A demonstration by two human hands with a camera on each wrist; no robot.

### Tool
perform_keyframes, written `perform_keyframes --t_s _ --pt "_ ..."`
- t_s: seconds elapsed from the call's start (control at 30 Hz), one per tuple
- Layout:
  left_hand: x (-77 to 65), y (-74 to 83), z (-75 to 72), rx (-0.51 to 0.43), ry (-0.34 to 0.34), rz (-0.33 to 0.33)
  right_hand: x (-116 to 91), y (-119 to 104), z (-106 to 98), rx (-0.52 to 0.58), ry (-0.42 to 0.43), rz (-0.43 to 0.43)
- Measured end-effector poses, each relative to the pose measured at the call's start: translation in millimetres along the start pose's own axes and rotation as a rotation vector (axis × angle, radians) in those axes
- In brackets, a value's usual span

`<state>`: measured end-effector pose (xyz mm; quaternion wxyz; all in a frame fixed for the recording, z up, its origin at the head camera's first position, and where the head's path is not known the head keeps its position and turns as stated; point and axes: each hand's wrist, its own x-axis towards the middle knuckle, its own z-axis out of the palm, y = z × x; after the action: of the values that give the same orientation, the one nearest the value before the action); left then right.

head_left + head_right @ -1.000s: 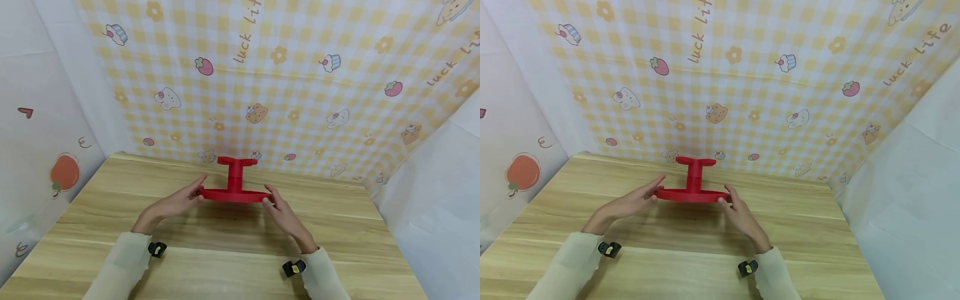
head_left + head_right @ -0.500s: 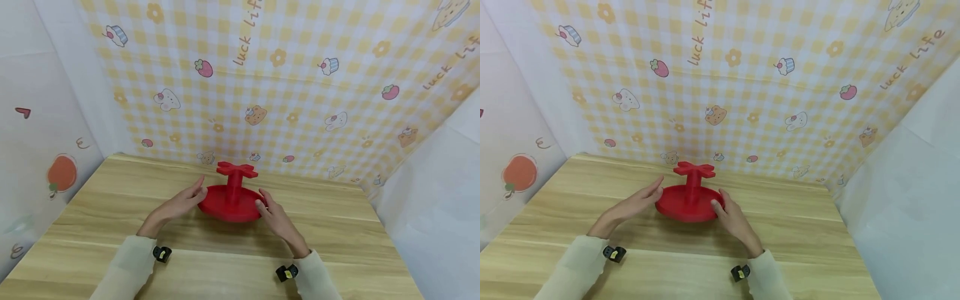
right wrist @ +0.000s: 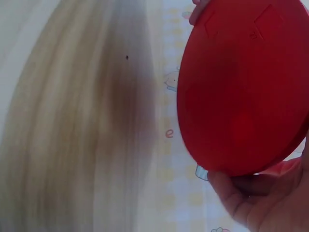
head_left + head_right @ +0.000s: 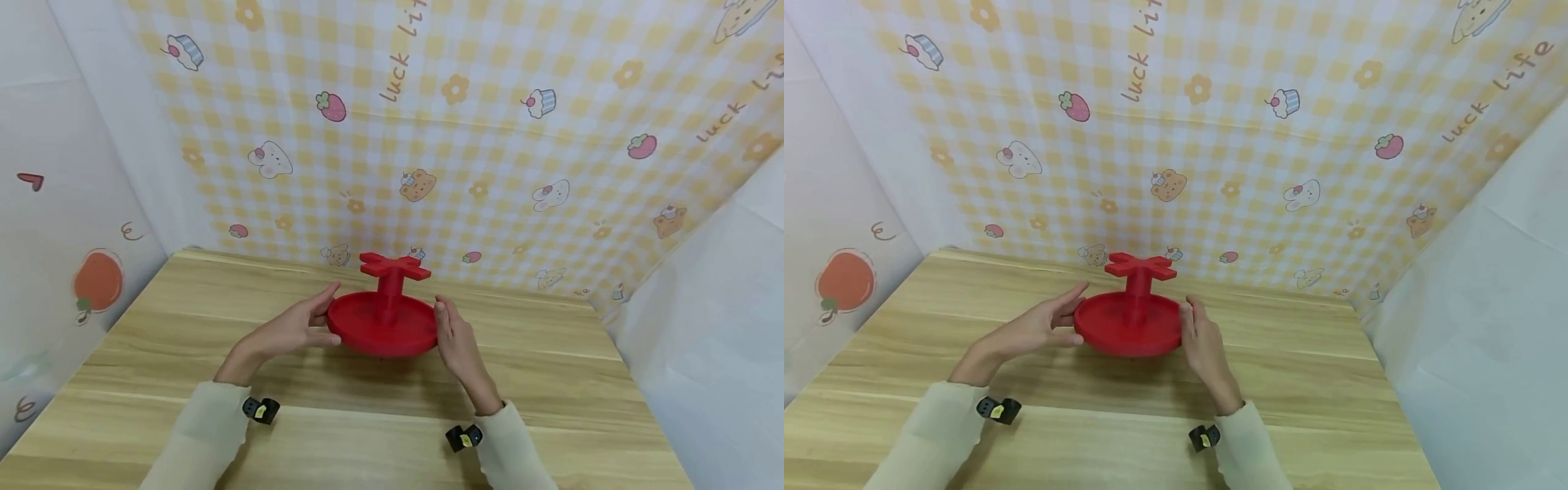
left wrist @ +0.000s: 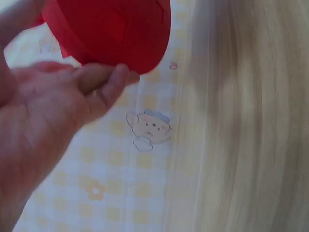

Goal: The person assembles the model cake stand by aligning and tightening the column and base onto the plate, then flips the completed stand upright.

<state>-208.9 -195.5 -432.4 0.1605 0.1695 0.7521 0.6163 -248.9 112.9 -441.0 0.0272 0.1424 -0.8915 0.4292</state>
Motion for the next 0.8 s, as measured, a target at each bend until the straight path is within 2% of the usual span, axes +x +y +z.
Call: perform_keyframes --t_s 0.2,0.37,0.47,0.6,0.8 --pt "0.3 -5.2 2.0 -0.059 0.011 -0.038 2.9 -2.4 -14.6 0.015 -0.012 0.019" --pt "-1.8 -9.4 -2.3 -0.082 0.060 -0.065 4.1 -0.3 -28.9 0.103 -0.119 0.013" --pt "-1.5 -8.9 -3.6 -0.077 0.090 -0.067 4.0 2.4 -31.8 0.131 -0.150 0.010" --pt "0.0 -5.4 -4.0 -0.105 0.118 -0.066 2.2 4.3 -31.1 0.149 -0.140 0.009" --pt "-0.3 -4.6 -2.6 -0.062 0.133 -0.078 0.9 7.5 -27.0 0.133 -0.097 0.027"
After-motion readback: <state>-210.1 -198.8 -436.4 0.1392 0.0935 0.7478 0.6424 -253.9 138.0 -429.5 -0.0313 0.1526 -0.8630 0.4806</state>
